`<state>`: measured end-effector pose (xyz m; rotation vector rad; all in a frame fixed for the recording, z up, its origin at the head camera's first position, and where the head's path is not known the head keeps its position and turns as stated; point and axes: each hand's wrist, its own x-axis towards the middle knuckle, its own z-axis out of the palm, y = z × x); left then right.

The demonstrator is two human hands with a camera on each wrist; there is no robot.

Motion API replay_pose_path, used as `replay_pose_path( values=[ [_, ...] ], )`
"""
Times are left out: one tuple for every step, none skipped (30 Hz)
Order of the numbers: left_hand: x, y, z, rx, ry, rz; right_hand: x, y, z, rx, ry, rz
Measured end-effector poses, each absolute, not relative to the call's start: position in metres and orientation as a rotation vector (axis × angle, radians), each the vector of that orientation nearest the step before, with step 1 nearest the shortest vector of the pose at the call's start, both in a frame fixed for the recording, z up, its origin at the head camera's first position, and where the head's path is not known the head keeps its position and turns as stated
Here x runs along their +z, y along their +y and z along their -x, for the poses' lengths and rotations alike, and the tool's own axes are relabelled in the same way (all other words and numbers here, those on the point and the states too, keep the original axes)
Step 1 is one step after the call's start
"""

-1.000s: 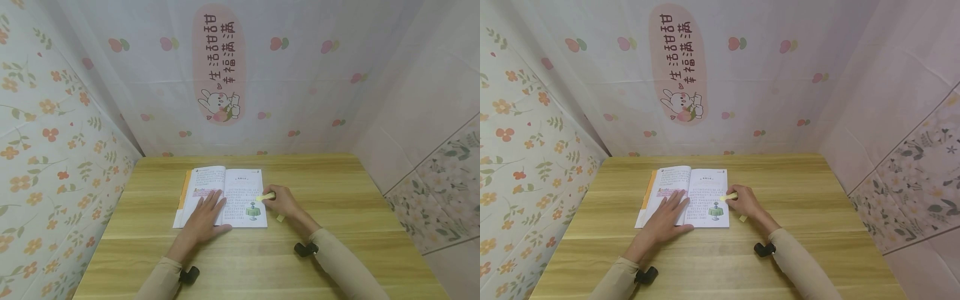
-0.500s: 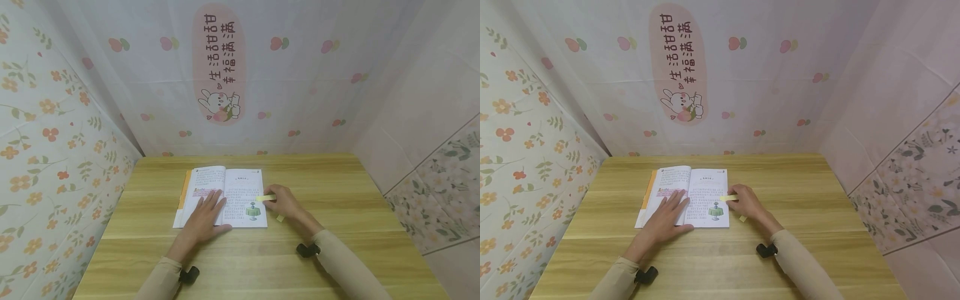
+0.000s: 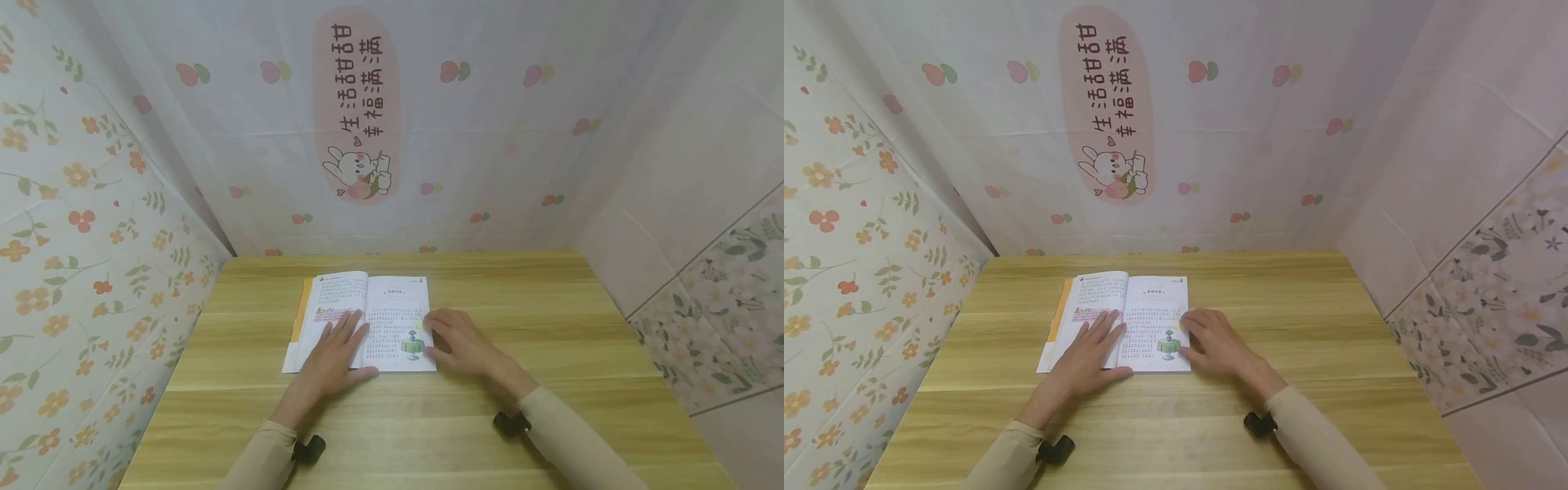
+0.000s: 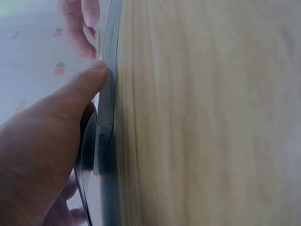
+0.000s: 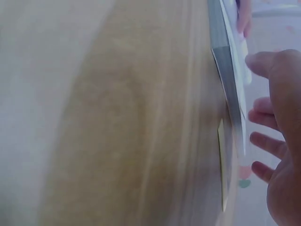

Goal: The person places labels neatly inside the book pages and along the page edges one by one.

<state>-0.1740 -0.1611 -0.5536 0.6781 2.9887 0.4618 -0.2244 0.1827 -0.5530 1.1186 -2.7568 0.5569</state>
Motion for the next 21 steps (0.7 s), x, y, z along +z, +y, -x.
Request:
replay_pose_path(
  values=[
    [-0.5537,-0.1612,0.174,0.463,2.987,-0.678,-0.5532,0.1828,0.2234,0.536,-2.77,-1.125],
    [-0.5539,-0.1612,0.174,0.462,2.987,-0.677,-0.5536,0.1826,0.2226,0.516,-2.783,-1.13],
    [-0.554,-0.1612,0.174,0.458,2.988,-0.676,-0.5536,0.1825,0.2219,0.497,-2.793,-1.135],
    [-0.554,-0.1612,0.1741,0.457,2.986,-0.675,-0.5538,0.1824,0.2215,0.473,-2.802,-1.14],
    [-0.5543,-0.1613,0.1741,0.458,2.985,-0.673,-0.554,0.1823,0.2212,0.453,-2.81,-1.144],
    [-0.5544,-0.1613,0.1741,0.457,2.986,-0.671,-0.554,0.1821,0.2209,0.437,-2.812,-1.151],
    [-0.5545,-0.1613,0.1742,0.458,2.986,-0.671,-0.5543,0.1819,0.2206,0.423,-2.812,-1.157],
    [-0.5545,-0.1612,0.1742,0.459,2.987,-0.67,-0.5546,0.1817,0.2204,0.41,-2.808,-1.164],
    [-0.5545,-0.1612,0.1742,0.461,2.986,-0.67,-0.5547,0.1817,0.22,0.398,-2.803,-1.171],
    [-0.5545,-0.1611,0.1742,0.463,2.985,-0.669,-0.5552,0.1816,0.2198,0.389,-2.799,-1.175],
    [-0.5546,-0.1611,0.1742,0.462,2.985,-0.669,-0.5556,0.1816,0.2195,0.387,-2.796,-1.179],
    [-0.5544,-0.161,0.1742,0.462,2.985,-0.669,-0.5561,0.1816,0.2192,0.385,-2.795,-1.182],
    [-0.5544,-0.161,0.1742,0.462,2.985,-0.669,-0.5565,0.1817,0.219,0.386,-2.795,-1.184],
    [-0.5543,-0.1609,0.1742,0.46,2.985,-0.668,-0.557,0.1818,0.2188,0.382,-2.794,-1.186],
    [-0.5542,-0.1609,0.1741,0.46,2.985,-0.668,-0.5575,0.1818,0.2187,0.379,-2.794,-1.187],
    [-0.5542,-0.1609,0.1741,0.462,2.986,-0.669,-0.558,0.1819,0.2186,0.372,-2.793,-1.188],
    [-0.554,-0.1609,0.174,0.463,2.986,-0.669,-0.5585,0.1819,0.2186,0.366,-2.788,-1.189],
    [-0.5539,-0.1609,0.1739,0.464,2.986,-0.669,-0.5591,0.1819,0.2187,0.356,-2.783,-1.191],
    [-0.5538,-0.1608,0.174,0.465,2.987,-0.671,-0.5595,0.1821,0.2187,0.348,-2.778,-1.192],
    [-0.5537,-0.1607,0.174,0.466,2.987,-0.672,-0.5598,0.1822,0.2187,0.338,-2.772,-1.192],
    [-0.5536,-0.1607,0.1741,0.468,2.987,-0.674,-0.5601,0.1823,0.2186,0.334,-2.767,-1.193]
  ],
)
